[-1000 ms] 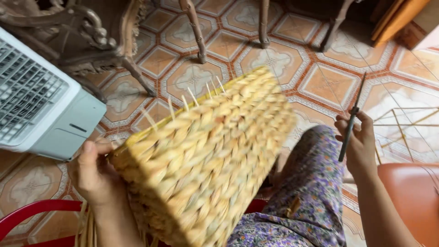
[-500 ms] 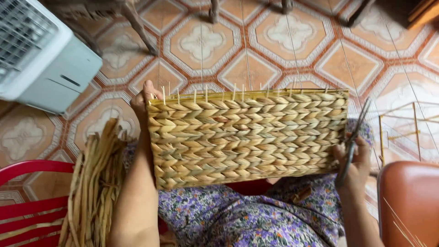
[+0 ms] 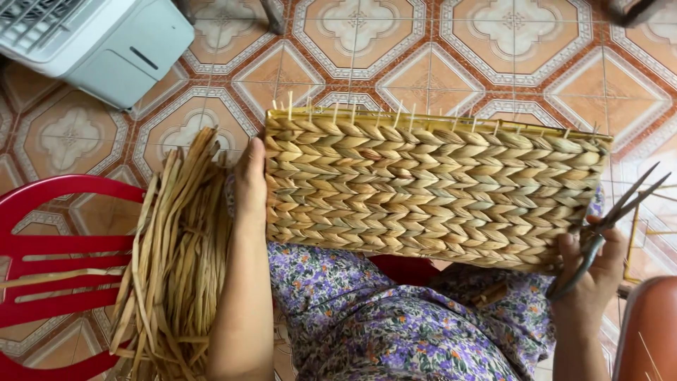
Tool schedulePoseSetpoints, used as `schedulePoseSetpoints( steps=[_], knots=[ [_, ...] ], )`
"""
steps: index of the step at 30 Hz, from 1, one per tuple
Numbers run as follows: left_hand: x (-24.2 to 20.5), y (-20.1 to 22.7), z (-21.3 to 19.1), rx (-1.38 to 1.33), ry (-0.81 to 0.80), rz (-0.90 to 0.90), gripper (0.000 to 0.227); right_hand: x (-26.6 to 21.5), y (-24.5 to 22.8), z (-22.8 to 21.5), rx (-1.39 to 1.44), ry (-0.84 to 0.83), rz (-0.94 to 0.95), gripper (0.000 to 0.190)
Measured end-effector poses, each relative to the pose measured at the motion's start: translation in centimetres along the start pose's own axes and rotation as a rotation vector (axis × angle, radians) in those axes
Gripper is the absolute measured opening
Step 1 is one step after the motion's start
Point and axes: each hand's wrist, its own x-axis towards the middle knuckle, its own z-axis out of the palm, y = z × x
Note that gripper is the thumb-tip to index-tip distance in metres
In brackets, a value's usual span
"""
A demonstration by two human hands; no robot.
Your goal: Weaving a basket using dried plant fibers over a wire frame.
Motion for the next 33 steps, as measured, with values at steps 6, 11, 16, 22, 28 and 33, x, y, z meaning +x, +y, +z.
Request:
schedulePoseSetpoints(
  steps=[6, 11, 16, 22, 28, 33],
  knots=[
    [-3.7, 1.0, 1.4, 0.372, 0.218, 0.457, 0.017, 1.4, -0.9, -1.3, -0.088, 0.029, -0.010, 0.035],
    [-4.0, 4.5, 5.6, 0.594, -0.008, 0.758, 0.019, 2.9, -1.6, -2.6, -0.437, 0.072, -0.157, 0.028],
    [-3.0, 5.2, 7.0, 0.905, 0.024, 0.771, 0.024, 2.8, -9.9, 7.5, -1.017, -0.407, -0.298, 0.077],
    [-2.5, 5.9, 7.3, 0.859, -0.048, 0.745, 0.016, 4.6, -11.3, 14.7, -1.171, -0.709, -0.653, 0.071],
    [-2.6, 9.3, 7.6, 0.826, -0.107, 0.761, 0.015, 5.8, -10.0, 16.0, -1.342, -0.832, -0.716, 0.090],
    [-2.7, 9.4, 7.9, 0.772, -0.120, 0.752, 0.013, 5.6, -9.7, 15.6, -1.367, -0.823, -0.732, 0.086]
  ],
)
